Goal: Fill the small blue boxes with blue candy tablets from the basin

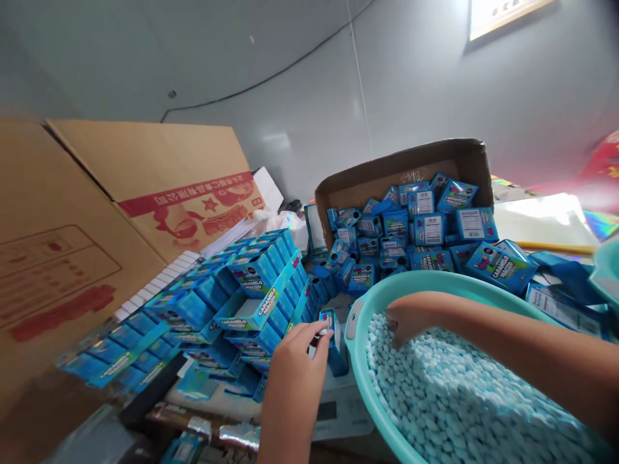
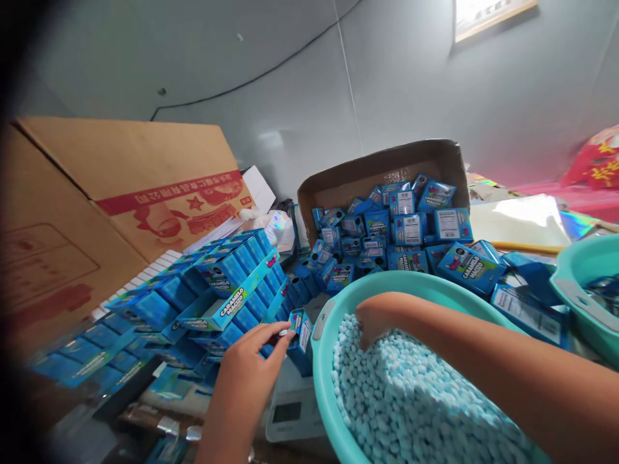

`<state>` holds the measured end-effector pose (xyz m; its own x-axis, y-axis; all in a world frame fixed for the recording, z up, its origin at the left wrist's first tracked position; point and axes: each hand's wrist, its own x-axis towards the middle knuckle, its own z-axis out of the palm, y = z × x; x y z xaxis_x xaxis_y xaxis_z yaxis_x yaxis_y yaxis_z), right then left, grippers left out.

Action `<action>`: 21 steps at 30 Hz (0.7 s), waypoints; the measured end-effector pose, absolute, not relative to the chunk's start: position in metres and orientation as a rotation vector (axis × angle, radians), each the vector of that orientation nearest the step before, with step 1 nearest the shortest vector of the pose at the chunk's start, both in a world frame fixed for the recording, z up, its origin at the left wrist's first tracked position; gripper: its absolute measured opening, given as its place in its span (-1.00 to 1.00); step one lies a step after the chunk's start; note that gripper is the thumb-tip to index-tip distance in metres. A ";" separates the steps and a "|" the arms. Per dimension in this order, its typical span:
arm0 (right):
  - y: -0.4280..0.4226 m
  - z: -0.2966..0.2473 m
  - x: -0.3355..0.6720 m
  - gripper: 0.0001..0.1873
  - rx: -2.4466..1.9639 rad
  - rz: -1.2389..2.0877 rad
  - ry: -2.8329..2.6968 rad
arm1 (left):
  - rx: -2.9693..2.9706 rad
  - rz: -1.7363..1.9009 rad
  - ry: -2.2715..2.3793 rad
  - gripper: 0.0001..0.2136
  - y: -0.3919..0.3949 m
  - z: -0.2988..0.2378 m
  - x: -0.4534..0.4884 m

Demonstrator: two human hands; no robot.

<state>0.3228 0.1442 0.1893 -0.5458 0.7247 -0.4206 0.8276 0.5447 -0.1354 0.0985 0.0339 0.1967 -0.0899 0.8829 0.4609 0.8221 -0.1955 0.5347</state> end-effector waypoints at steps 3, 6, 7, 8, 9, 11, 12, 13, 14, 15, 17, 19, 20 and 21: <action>0.142 0.194 0.323 -0.52 1.257 -0.477 2.484 | 2.004 1.159 1.958 -0.79 0.038 0.193 0.096; 0.141 0.198 0.322 -0.45 1.230 -0.494 2.482 | 1.967 1.172 1.970 -0.74 0.038 0.191 0.098; 0.141 0.199 0.322 -0.45 1.225 -0.501 2.475 | 1.960 1.169 1.969 -0.73 0.039 0.192 0.098; 0.141 0.199 0.321 -0.44 1.221 -0.505 2.469 | 1.952 1.162 1.967 -0.72 0.040 0.192 0.098; 0.142 0.199 0.321 -0.44 1.219 -0.509 2.466 | 1.943 1.149 1.962 -0.71 0.041 0.192 0.098; 0.143 0.197 0.321 -0.45 1.212 -0.517 2.472 | 1.944 1.106 1.931 -0.72 0.043 0.192 0.096; 0.144 0.196 0.322 -0.47 1.205 -0.522 2.481 | 1.955 1.079 1.910 -0.73 0.044 0.192 0.095; 0.145 0.195 0.323 -0.49 1.197 -0.528 2.492 | 1.967 1.056 1.894 -0.74 0.045 0.191 0.093; 0.146 0.193 0.324 -0.51 1.189 -0.534 2.502 | 1.977 1.042 1.887 -0.74 0.046 0.190 0.090; 0.147 0.191 0.325 -0.55 1.183 -0.539 2.509 | 1.988 1.036 1.887 -0.73 0.047 0.189 0.088; 0.149 0.188 0.326 -0.61 1.184 -0.548 2.517 | 2.009 1.063 1.909 -0.73 0.046 0.189 0.086; 0.151 0.185 0.326 -0.65 1.201 -0.556 2.519 | 2.032 1.119 1.932 -0.74 0.044 0.190 0.092; 0.151 0.185 0.326 -0.66 1.209 -0.558 2.520 | 2.056 1.133 1.918 -0.75 0.042 0.191 0.099; 0.151 0.184 0.326 -0.66 1.213 -0.560 2.519 | 2.090 1.130 1.880 -0.78 0.039 0.192 0.108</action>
<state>0.3256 0.1514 0.1840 -0.6037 0.6800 -0.4161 0.7922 0.5700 -0.2178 0.1082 0.0389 0.1920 -0.0447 0.8950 0.4438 0.8119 -0.2263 0.5382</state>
